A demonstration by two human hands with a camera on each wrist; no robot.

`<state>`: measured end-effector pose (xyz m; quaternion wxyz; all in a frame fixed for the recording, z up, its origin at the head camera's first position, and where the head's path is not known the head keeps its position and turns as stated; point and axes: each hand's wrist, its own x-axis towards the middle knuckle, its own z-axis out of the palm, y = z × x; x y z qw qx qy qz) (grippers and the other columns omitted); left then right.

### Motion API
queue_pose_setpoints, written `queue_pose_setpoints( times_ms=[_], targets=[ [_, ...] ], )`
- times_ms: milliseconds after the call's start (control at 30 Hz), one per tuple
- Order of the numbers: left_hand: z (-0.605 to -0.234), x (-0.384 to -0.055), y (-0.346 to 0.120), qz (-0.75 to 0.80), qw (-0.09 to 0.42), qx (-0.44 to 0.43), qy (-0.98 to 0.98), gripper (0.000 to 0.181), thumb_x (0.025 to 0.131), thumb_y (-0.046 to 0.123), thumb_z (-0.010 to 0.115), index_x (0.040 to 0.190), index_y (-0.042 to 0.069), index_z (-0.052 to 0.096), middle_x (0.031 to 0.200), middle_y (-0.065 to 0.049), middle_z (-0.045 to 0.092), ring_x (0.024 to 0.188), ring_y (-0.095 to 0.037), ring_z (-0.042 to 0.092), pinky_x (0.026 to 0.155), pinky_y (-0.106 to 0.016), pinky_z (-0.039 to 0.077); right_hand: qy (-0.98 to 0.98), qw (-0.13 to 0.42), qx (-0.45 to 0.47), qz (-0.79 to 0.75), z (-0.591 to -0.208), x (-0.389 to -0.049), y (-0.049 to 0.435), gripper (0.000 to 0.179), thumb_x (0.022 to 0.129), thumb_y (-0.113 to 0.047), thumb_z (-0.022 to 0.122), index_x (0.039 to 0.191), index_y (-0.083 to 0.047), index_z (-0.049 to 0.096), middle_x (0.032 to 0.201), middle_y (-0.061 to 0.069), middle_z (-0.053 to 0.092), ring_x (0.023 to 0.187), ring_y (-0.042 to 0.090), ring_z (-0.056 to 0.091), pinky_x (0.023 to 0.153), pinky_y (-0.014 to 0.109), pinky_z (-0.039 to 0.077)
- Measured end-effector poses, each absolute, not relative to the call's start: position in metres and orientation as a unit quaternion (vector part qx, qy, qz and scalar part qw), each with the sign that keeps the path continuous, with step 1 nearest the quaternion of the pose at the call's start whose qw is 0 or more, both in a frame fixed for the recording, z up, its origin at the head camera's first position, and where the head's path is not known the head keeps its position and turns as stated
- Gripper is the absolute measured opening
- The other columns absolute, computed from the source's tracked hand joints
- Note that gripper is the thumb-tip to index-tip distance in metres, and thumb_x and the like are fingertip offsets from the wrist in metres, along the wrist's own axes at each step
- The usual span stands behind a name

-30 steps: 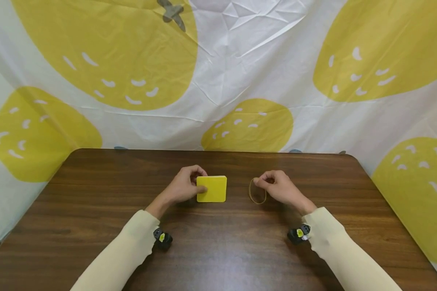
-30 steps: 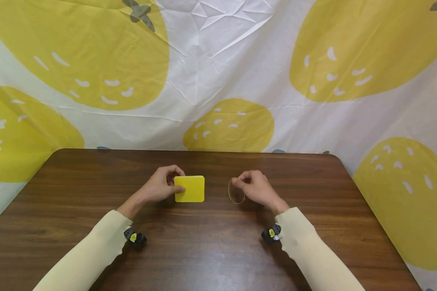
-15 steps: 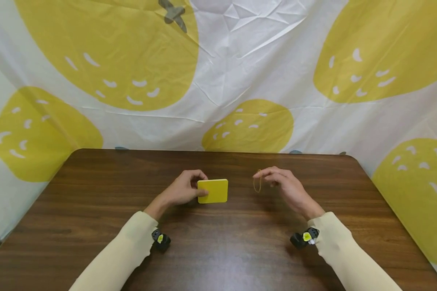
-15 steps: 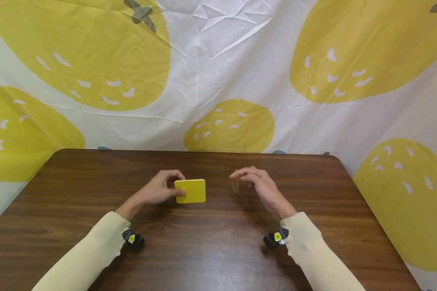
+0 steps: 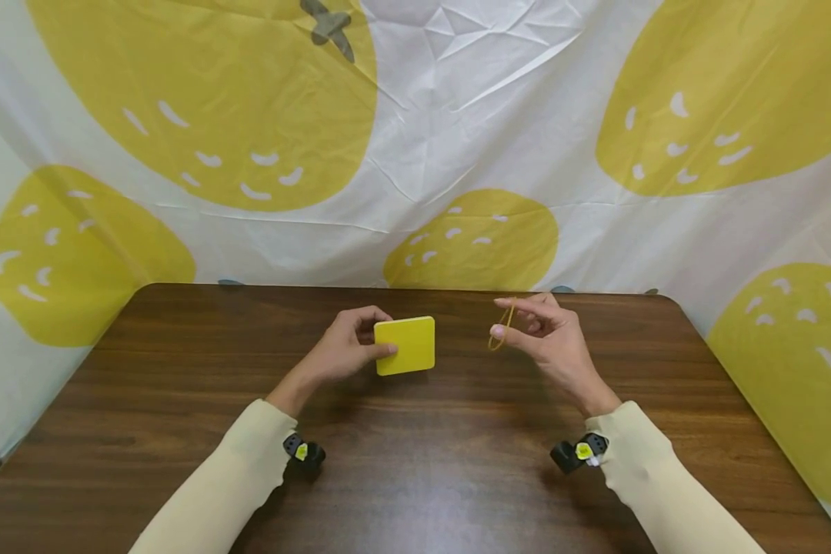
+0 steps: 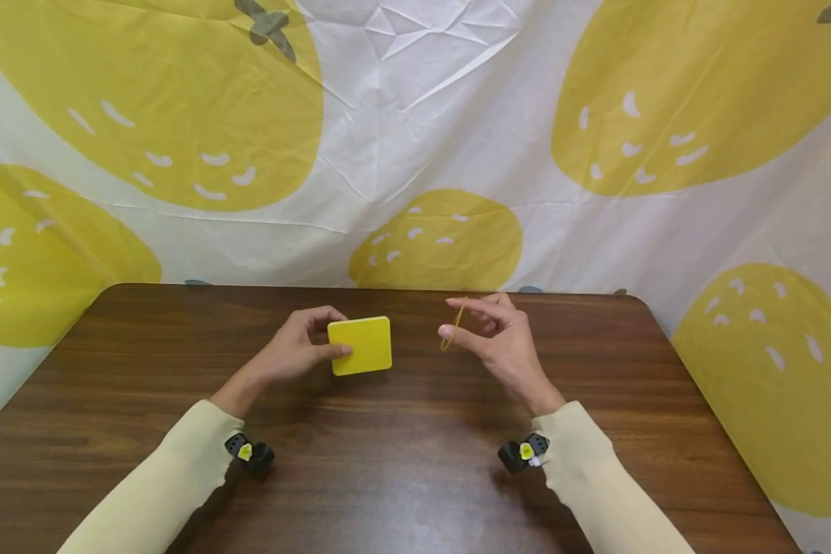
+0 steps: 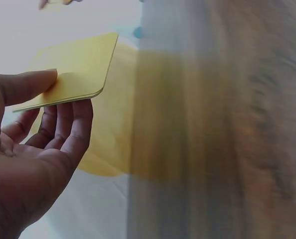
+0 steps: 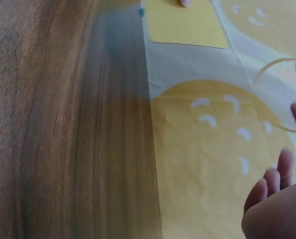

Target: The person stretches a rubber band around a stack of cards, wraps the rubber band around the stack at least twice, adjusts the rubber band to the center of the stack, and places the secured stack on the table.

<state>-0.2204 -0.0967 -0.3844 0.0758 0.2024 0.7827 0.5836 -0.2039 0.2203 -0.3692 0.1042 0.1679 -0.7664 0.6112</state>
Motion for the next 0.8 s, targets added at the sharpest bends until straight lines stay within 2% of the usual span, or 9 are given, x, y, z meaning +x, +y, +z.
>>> queue_pose_setpoints(
  times_ms=[133,233,400,533,633,800],
  targets=[
    [-0.371,-0.219,-0.098,0.6,0.037,0.203,0.773,0.027,0.088,-0.007,0.074,0.112,-0.007,0.064,0.108,-0.021,0.067,0.094,-0.031,0.07,0.078,-0.037,0.059,-0.793,0.097,0.167,0.577,-0.366,-0.203,0.221,0.048,0.084,-0.007,0.083,0.13,-0.005,0.068,0.098,0.003,0.042,0.092,0.02,0.039,0.078,0.029,0.039],
    [-0.362,-0.218,-0.098,0.611,0.013,0.196,0.767,0.028,0.086,-0.006,0.076,0.112,-0.008,0.066,0.107,-0.021,0.068,0.091,-0.029,0.07,0.077,-0.035,0.06,-0.8,0.083,0.18,0.566,-0.363,-0.202,0.22,0.053,0.083,-0.008,0.084,0.133,-0.006,0.066,0.106,0.004,0.046,0.098,0.02,0.042,0.083,0.031,0.04],
    [-0.347,-0.213,-0.098,0.632,-0.001,0.181,0.753,0.029,0.085,-0.005,0.078,0.112,-0.01,0.067,0.104,-0.022,0.07,0.086,-0.027,0.07,0.074,-0.032,0.059,-0.822,0.076,0.217,0.521,-0.359,-0.2,0.217,0.066,0.077,-0.011,0.09,0.137,-0.016,0.065,0.119,0.006,0.048,0.109,0.018,0.042,0.089,0.033,0.038],
    [-0.341,-0.21,-0.097,0.64,-0.005,0.185,0.745,0.029,0.084,-0.006,0.079,0.11,-0.01,0.068,0.102,-0.021,0.071,0.083,-0.024,0.069,0.073,-0.03,0.059,-0.837,0.082,0.252,0.478,-0.357,-0.198,0.21,0.082,0.067,-0.015,0.097,0.14,-0.023,0.062,0.121,0.004,0.042,0.114,0.018,0.035,0.089,0.038,0.035],
    [-0.337,-0.209,-0.095,0.646,-0.011,0.187,0.74,0.03,0.082,-0.007,0.08,0.11,-0.01,0.068,0.101,-0.02,0.071,0.081,-0.023,0.069,0.072,-0.03,0.059,-0.844,0.087,0.271,0.454,-0.356,-0.197,0.204,0.092,0.061,-0.02,0.101,0.142,-0.026,0.06,0.119,0.004,0.037,0.115,0.022,0.032,0.088,0.038,0.033],
    [-0.332,-0.206,-0.091,0.654,-0.02,0.186,0.733,0.033,0.08,-0.009,0.081,0.11,-0.009,0.067,0.095,-0.02,0.071,0.076,-0.023,0.068,0.069,-0.029,0.059,-0.853,0.097,0.28,0.429,-0.356,-0.198,0.199,0.1,0.057,-0.028,0.102,0.146,-0.028,0.056,0.119,0.007,0.034,0.114,0.024,0.03,0.086,0.039,0.032]
  ],
)
